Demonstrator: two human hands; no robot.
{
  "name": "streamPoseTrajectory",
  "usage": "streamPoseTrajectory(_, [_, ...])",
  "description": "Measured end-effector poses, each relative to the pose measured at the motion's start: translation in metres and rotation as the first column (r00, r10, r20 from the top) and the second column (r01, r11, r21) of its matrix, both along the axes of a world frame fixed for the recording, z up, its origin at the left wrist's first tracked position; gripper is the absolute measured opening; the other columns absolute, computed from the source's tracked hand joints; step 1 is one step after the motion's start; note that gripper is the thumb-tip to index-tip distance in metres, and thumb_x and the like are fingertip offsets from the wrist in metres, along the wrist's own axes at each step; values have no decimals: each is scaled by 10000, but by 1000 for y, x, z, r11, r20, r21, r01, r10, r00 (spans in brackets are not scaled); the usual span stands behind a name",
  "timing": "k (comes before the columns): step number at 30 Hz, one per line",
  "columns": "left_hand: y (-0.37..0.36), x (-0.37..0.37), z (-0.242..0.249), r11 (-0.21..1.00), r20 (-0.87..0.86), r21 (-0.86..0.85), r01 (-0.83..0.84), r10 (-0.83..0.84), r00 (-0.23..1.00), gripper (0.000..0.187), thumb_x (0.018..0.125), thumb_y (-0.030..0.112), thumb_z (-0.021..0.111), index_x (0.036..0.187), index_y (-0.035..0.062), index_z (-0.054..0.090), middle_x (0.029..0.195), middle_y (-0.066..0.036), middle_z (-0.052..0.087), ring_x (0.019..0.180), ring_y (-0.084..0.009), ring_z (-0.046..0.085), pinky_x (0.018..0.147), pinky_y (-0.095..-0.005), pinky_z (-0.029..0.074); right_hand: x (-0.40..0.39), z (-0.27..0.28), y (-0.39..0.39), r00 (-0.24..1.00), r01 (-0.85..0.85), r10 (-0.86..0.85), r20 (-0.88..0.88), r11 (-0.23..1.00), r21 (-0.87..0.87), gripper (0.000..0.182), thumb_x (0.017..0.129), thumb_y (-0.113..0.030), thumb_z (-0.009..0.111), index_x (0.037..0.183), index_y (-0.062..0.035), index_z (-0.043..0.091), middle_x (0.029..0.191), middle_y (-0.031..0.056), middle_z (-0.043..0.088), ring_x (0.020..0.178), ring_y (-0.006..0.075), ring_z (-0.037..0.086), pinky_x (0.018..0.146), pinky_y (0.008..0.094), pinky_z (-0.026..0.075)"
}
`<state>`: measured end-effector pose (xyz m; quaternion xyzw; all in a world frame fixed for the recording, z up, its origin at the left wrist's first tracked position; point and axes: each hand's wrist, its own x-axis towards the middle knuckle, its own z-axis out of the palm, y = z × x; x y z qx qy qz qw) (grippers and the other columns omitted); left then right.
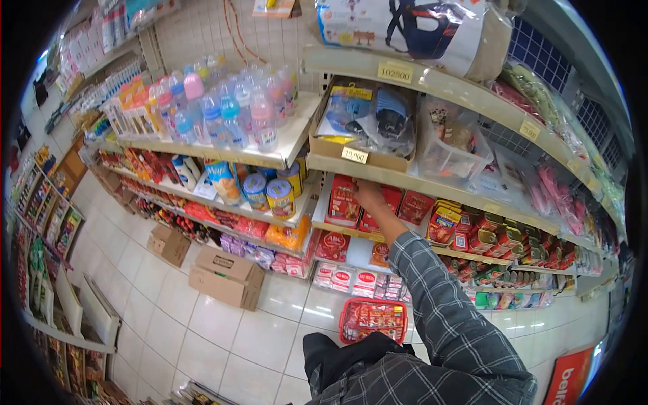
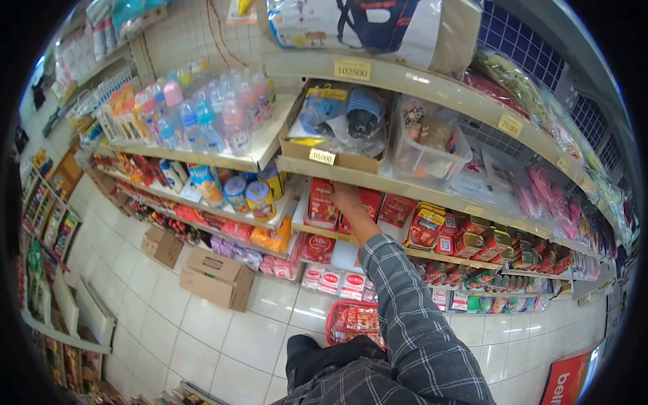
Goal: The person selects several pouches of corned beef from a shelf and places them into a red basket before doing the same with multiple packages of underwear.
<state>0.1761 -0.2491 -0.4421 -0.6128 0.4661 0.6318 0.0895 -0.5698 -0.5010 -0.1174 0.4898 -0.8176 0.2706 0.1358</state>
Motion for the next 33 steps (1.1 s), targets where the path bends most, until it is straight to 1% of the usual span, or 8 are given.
streamPoseTrajectory(7, [-90,-23,-2,996,40,87,10,-13,999,315,870,321,606,1019,44,595,848,-97,618,673,-205,582,561,-335,469,10,21,24,991,74,-83,-108,994,-86,277,805,-168,610,1061,-65,591,1068,179,602,1001,370,558,864,451,447])
streamPoseTrajectory(11, [-188,-81,-20,992,-60,-98,76,-82,995,270,853,313,627,938,57,620,738,-70,627,531,-169,587,448,-313,460,25,23,49,999,4,3,34,981,-195,259,834,-172,613,1064,-59,580,1044,174,615,916,343,596,844,423,459])
streamPoseTrajectory(14, [-242,-162,-2,770,-133,-635,55,-180,975,329,892,275,571,1059,-6,604,798,-85,625,712,-150,592,583,-276,467,63,29,78,916,-30,196,350,904,-427,192,882,-174,601,1016,-41,567,973,127,628,825,239,610,795,348,468])
streamPoseTrajectory(16, [-258,-242,111,788,-234,-613,55,-247,940,393,871,240,607,1157,-29,577,1037,-169,642,959,-221,600,855,-320,463,92,34,104,772,66,307,557,832,-551,157,908,-167,588,981,-31,558,919,75,616,794,156,587,766,293,462])
streamPoseTrajectory(19, [-238,-339,242,793,-493,-610,-10,-369,788,393,918,232,563,1234,4,520,1100,-141,608,973,-210,596,846,-328,471,116,46,148,651,190,358,669,777,-600,125,923,-145,582,945,-25,555,857,-4,559,798,63,520,742,230,442])
streamPoseTrajectory(25, [-136,-442,366,877,-793,-309,368,-451,409,334,939,218,548,1167,-26,544,1032,-81,628,839,-172,630,741,-309,519,145,65,242,537,261,382,752,772,-579,171,890,-186,636,936,-26,597,850,16,600,820,65,528,755,231,440])
streamPoseTrajectory(29, [-60,-470,378,913,-730,-336,232,-408,549,251,912,208,607,1038,-7,640,927,-41,661,815,-107,605,725,-264,501,158,75,302,298,448,519,801,665,-597,233,896,-218,637,993,-9,599,891,19,628,787,44,559,675,210,456])
streamPoseTrajectory(33, [-19,-478,374,929,-736,-295,224,-371,567,259,905,218,621,1037,-3,648,932,-41,662,816,-89,594,727,-252,486,165,66,374,26,256,341,940,907,-336,282,874,-227,665,1062,-21,623,898,5,642,778,52,579,648,218,463])
